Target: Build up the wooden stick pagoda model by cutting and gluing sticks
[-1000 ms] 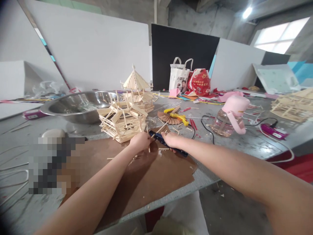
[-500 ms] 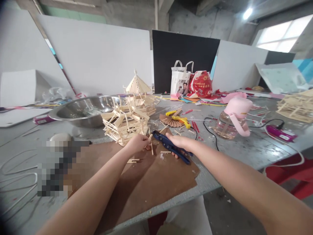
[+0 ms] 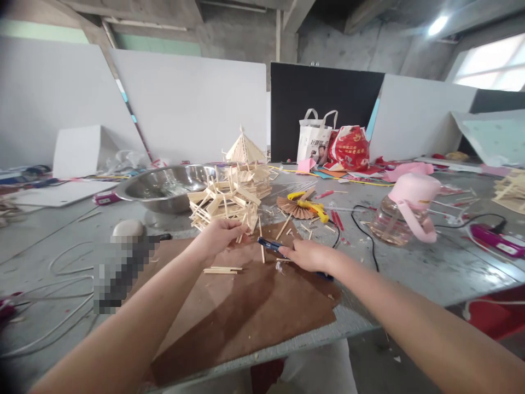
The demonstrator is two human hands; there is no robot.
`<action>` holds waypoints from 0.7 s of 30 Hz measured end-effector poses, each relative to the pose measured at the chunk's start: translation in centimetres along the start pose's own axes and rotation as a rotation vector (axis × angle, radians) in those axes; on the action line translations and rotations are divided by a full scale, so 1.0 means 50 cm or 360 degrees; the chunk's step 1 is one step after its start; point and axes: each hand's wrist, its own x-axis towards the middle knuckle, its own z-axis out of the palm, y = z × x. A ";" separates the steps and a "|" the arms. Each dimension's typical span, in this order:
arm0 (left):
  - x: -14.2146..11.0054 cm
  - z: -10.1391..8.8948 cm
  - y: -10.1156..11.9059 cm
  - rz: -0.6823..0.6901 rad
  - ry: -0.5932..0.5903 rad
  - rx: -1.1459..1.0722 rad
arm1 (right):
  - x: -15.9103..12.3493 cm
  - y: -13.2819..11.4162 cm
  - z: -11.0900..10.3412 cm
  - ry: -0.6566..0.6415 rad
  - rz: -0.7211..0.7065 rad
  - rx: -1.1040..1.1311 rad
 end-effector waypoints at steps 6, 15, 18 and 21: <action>-0.049 -0.038 0.028 -0.0115 -0.0074 -0.0200 | -0.023 -0.006 0.028 0.0135 0.0097 -0.0277; 0.029 0.054 -0.012 -0.0149 -0.0279 -0.0552 | -0.007 0.010 0.071 0.0460 -0.0090 -0.0455; 0.038 0.079 -0.047 -0.0160 -0.0237 -0.0596 | 0.024 0.016 0.031 0.0537 -0.0173 -0.0285; 0.039 0.086 -0.080 -0.0168 -0.0166 -0.0685 | 0.083 0.017 -0.009 0.0523 0.0104 -0.0052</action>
